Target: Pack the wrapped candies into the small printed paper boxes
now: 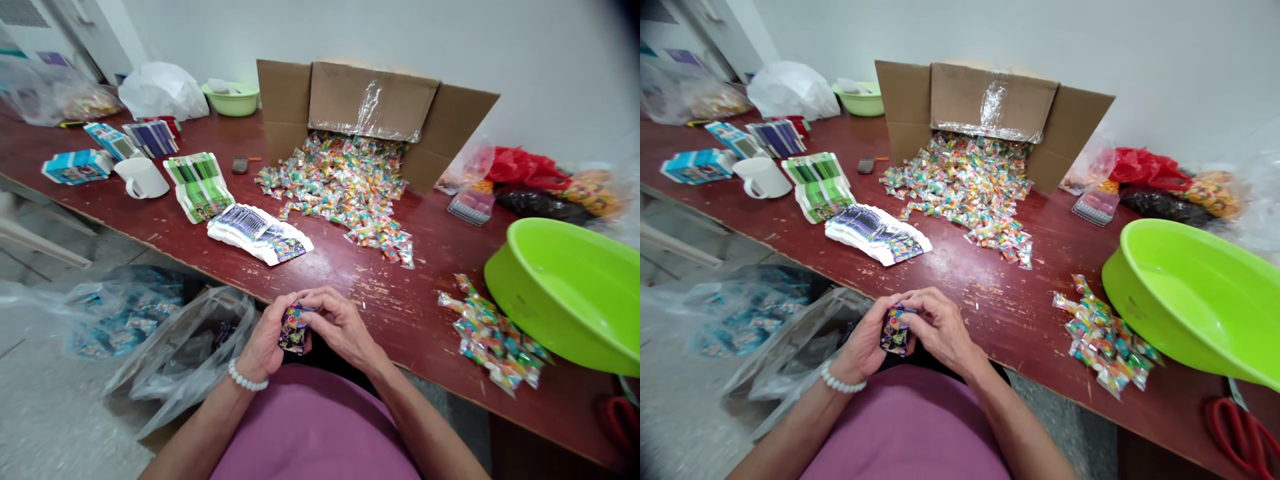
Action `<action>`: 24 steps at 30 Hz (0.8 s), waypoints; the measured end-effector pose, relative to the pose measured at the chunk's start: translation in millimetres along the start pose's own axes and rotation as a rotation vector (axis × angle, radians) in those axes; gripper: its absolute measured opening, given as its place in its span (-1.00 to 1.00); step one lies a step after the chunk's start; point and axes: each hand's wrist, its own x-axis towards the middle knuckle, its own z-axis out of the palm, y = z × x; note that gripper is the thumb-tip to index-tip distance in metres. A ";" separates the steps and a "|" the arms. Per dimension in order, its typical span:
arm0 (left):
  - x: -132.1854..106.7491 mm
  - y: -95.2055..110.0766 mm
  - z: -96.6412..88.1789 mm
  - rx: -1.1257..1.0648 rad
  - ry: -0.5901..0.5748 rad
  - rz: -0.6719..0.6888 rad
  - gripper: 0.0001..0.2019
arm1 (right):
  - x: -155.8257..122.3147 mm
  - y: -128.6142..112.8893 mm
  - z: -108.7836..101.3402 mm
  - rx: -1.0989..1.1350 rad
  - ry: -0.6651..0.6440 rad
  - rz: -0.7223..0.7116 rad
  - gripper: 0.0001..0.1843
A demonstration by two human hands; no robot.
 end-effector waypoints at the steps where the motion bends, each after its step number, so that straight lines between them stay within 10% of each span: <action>1: 1.2 -1.0 -1.6 -0.016 -0.005 0.007 -0.69 | -3.2 3.4 3.7 0.011 0.023 -0.013 -0.89; 8: 7.3 4.9 -7.7 -0.177 0.104 0.026 -0.80 | -7.5 6.8 17.7 -0.495 -0.147 -0.105 0.06; 18: -0.3 20.9 -25.7 0.022 0.123 0.253 -0.61 | 29.0 14.4 39.7 -0.549 -0.284 -0.052 -0.09; 21: -12.9 31.6 -56.5 0.229 0.257 0.315 -0.49 | 53.1 34.1 31.2 -0.477 -0.311 -0.089 0.12; 24: -25.8 41.8 -105.7 0.604 0.560 0.447 -0.44 | 90.1 60.9 10.6 -0.582 -0.011 0.008 -0.16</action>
